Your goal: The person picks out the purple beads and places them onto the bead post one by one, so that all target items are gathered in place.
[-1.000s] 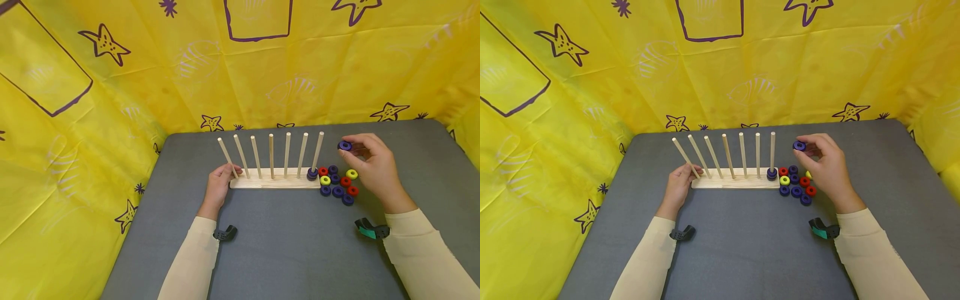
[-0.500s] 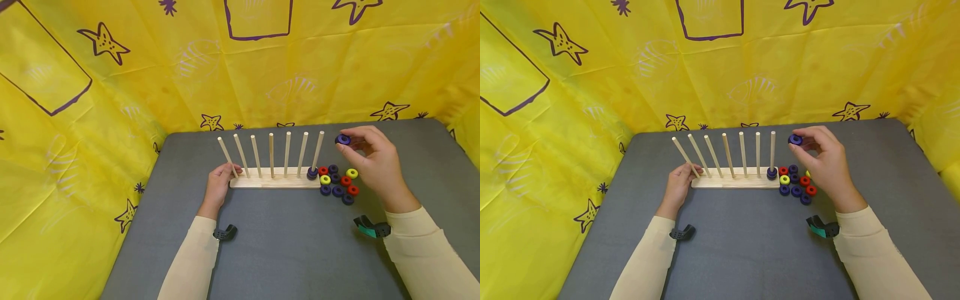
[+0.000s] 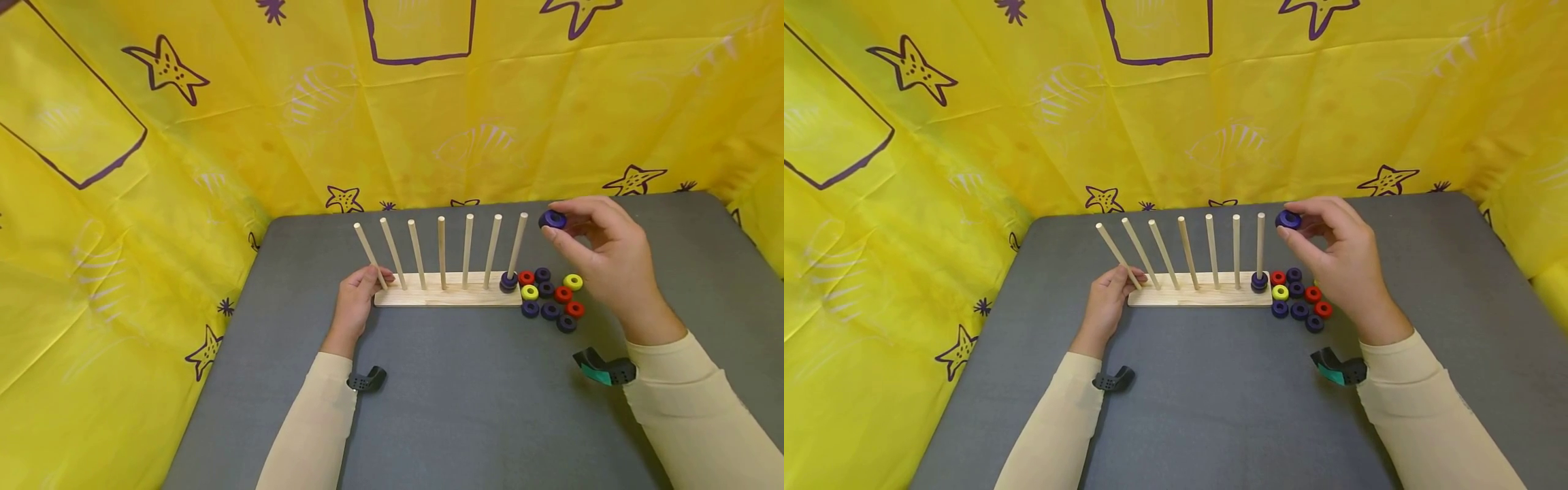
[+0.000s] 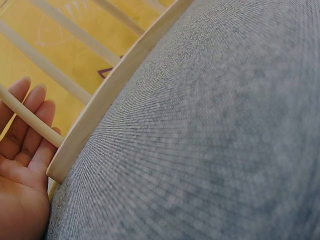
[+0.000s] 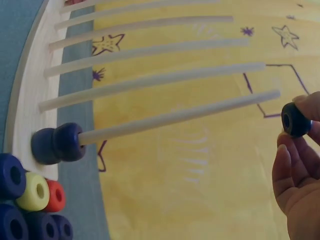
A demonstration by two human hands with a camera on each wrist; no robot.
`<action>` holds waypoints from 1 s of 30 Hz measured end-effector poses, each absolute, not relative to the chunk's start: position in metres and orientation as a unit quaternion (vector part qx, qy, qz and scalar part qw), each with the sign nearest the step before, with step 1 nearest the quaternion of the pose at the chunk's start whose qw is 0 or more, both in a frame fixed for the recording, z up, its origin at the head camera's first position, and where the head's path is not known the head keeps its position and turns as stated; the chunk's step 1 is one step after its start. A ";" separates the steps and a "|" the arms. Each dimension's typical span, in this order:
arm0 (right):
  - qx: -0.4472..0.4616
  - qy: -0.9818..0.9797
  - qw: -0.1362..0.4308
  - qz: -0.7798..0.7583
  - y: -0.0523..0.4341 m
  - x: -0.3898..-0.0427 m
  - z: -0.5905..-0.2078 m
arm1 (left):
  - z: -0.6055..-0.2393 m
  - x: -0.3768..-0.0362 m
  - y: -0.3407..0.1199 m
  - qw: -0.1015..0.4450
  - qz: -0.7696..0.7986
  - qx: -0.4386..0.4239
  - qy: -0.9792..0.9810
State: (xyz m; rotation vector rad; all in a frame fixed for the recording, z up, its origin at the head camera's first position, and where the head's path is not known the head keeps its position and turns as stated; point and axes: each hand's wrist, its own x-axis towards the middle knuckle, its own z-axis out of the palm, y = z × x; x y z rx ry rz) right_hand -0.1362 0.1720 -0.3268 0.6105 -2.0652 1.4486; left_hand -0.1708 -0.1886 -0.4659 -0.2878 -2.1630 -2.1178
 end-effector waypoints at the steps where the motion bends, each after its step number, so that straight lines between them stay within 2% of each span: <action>1: 0.231 -0.764 0.269 0.539 0.171 -0.136 -0.325 | -0.466 -0.171 -0.189 0.050 -0.697 -0.095 -0.709; 26: 0.283 -0.770 0.274 0.501 0.148 -0.138 -0.308 | -0.463 -0.169 -0.188 0.044 -0.692 -0.093 -0.715; 30: 0.281 -0.780 0.275 0.486 0.150 -0.146 -0.317 | -0.478 -0.176 -0.192 0.049 -0.691 -0.080 -0.717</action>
